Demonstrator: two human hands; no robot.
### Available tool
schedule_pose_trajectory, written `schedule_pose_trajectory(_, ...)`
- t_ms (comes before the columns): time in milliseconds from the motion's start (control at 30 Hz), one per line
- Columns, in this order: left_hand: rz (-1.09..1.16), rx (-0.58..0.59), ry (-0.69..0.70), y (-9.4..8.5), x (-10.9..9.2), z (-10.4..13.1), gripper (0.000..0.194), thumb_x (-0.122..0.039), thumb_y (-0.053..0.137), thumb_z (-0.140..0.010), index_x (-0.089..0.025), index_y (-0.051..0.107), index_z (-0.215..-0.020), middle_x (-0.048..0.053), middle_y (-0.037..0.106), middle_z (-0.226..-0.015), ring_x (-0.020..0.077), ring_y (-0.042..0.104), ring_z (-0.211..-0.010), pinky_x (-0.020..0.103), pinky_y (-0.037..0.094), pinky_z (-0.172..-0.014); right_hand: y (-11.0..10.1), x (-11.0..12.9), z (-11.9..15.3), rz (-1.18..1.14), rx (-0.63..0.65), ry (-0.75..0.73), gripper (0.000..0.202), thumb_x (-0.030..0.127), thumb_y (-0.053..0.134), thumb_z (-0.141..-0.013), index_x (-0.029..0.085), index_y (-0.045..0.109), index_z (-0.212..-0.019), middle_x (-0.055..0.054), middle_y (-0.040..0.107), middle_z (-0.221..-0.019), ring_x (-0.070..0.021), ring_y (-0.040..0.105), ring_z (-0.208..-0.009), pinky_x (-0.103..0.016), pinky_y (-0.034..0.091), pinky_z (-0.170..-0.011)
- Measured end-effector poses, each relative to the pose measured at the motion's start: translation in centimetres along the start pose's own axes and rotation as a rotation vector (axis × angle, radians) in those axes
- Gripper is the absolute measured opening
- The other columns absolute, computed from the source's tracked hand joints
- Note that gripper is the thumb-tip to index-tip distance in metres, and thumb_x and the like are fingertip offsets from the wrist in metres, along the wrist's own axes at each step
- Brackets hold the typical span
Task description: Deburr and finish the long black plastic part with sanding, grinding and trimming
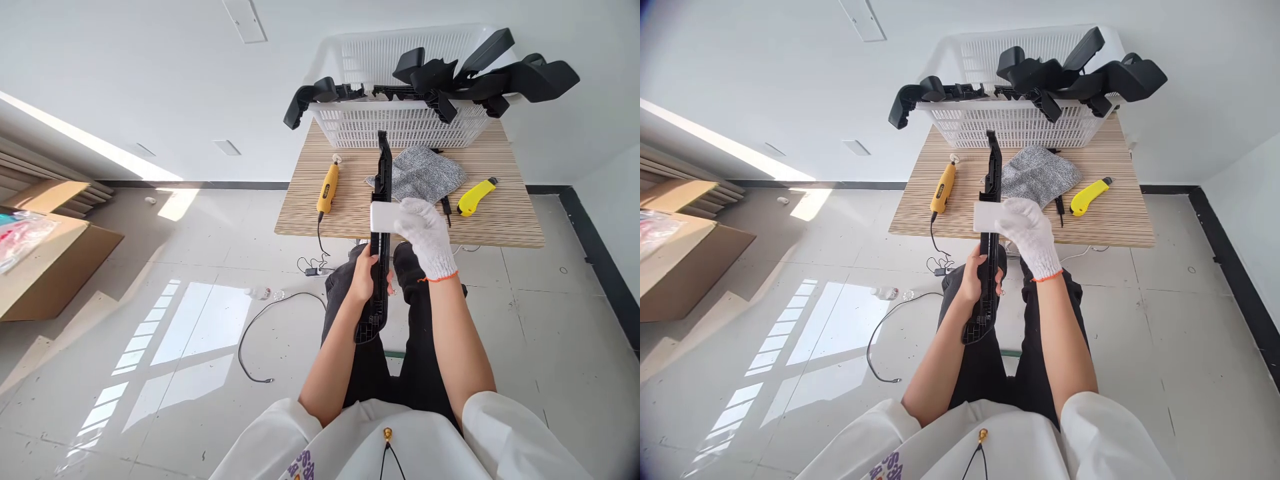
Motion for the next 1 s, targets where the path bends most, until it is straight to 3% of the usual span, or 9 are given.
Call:
schedule_pose_trajectory(100, 0.008, 0.008, 0.015, 0.2, 0.3, -0.2, 0.029, -0.043, 0.045, -0.085, -0.022, 0.045, -0.106, -0.006, 0.058, -0.053, 0.017, 0.055, -0.034, 0.026, 0.046, -0.039, 0.6, 0.3, 0.1, 0.194, 0.025, -0.075, 0.054, 0.03, 0.082, -0.072, 0.029, 0.068, -0.125, -0.004, 0.068, -0.135, -0.027, 0.062, -0.129, -0.052, 0.045, -0.117)
schedule_pose_trajectory(233, -0.008, 0.018, 0.007, 0.4, 0.4, -0.2, 0.029, -0.042, 0.045, -0.085, -0.022, 0.045, -0.106, -0.007, 0.058, -0.053, 0.0164, 0.055, -0.034, 0.025, 0.045, -0.038, -1.9, 0.8, -0.2, 0.273, -0.189, -0.153, 0.053, 0.025, 0.07, -0.081, 0.027, 0.063, -0.134, -0.006, 0.061, -0.145, -0.0264, 0.055, -0.137, -0.051, 0.04, -0.121)
schedule_pose_trajectory(333, -0.025, 0.035, 0.01, 0.6, 0.4, -0.3, 0.026, -0.04, 0.045, -0.085, -0.022, 0.045, -0.104, -0.007, 0.058, -0.054, 0.0159, 0.055, -0.034, 0.026, 0.045, -0.038, -3.2, 0.7, -0.2, 0.178, -0.282, -0.158, 0.049, 0.029, 0.059, -0.089, 0.03, 0.058, -0.138, -0.006, 0.059, -0.146, -0.0241, 0.058, -0.133, -0.048, 0.048, -0.114)
schedule_pose_trajectory(400, -0.024, 0.032, 0.023, 0.6, 0.4, -0.4, 0.025, -0.04, 0.044, -0.086, -0.022, 0.045, -0.103, -0.007, 0.058, -0.054, 0.0157, 0.055, -0.034, 0.026, 0.045, -0.039, -2.8, 0.2, -0.1, 0.09, -0.267, -0.128, 0.047, 0.034, 0.055, -0.093, 0.032, 0.056, -0.14, -0.006, 0.061, -0.143, -0.0224, 0.063, -0.124, -0.045, 0.055, -0.104)
schedule_pose_trajectory(500, -0.025, 0.03, 0.028, 0.6, 0.6, -0.4, 0.028, -0.04, 0.045, -0.085, -0.021, 0.046, -0.106, -0.007, 0.057, -0.054, 0.0154, 0.055, -0.035, 0.026, 0.046, -0.04, -0.8, -0.1, 0.3, 0.124, -0.176, -0.106, 0.033, 0.036, 0.056, -0.093, 0.03, 0.067, -0.123, -0.005, 0.069, -0.128, -0.0214, 0.067, -0.112, -0.042, 0.055, -0.1)
schedule_pose_trajectory(600, -0.005, 0.005, 0.028, 0.3, 0.7, -0.3, 0.034, -0.04, 0.046, -0.085, -0.021, 0.046, -0.113, -0.008, 0.057, -0.053, 0.0152, 0.054, -0.035, 0.026, 0.046, -0.042, 0.3, 0.3, 1.0, 0.253, -0.188, -0.105, 0.023, 0.037, 0.056, -0.093, 0.026, 0.073, -0.104, -0.005, 0.072, -0.116, -0.0218, 0.067, -0.107, -0.041, 0.052, -0.101)
schedule_pose_trajectory(800, -0.011, -0.045, 0.018, -0.6, 0.6, -0.1, 0.035, -0.045, 0.047, -0.085, -0.022, 0.047, -0.111, -0.007, 0.057, -0.052, 0.0166, 0.054, -0.034, 0.026, 0.042, -0.04, 1.9, 0.6, 1.3, 0.36, -0.072, -0.001, 0.026, 0.041, 0.065, -0.087, 0.027, 0.073, -0.108, -0.003, 0.074, -0.106, -0.0213, 0.067, -0.093, -0.043, 0.053, -0.096)
schedule_pose_trajectory(900, -0.016, -0.049, 0.035, -0.6, 0.3, 0.0, 0.035, -0.045, 0.048, -0.085, -0.022, 0.048, -0.111, -0.006, 0.059, -0.054, 0.0152, 0.054, -0.035, 0.025, 0.041, -0.041, 1.0, 0.3, 1.1, 0.291, -0.127, 0.048, 0.029, 0.04, 0.069, -0.082, 0.026, 0.072, -0.107, -0.004, 0.073, -0.108, -0.0207, 0.067, -0.092, -0.041, 0.057, -0.087)
schedule_pose_trajectory(1000, -0.015, -0.062, 0.061, -0.6, -0.1, -0.1, 0.03, -0.044, 0.047, -0.084, -0.023, 0.047, -0.106, -0.007, 0.058, -0.054, 0.0156, 0.054, -0.035, 0.026, 0.043, -0.041, -1.8, 0.0, 0.7, 0.068, -0.307, 0.069, 0.027, 0.04, 0.066, -0.083, 0.028, 0.069, -0.107, -0.003, 0.069, -0.122, -0.0168, 0.067, -0.09, -0.03, 0.058, -0.066)
Point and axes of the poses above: each hand's wrist, its own z-axis away from the middle knuckle, its own y-axis out of the palm, x = y × z, the point moved 9 cm from there along -z, towards the middle knuckle
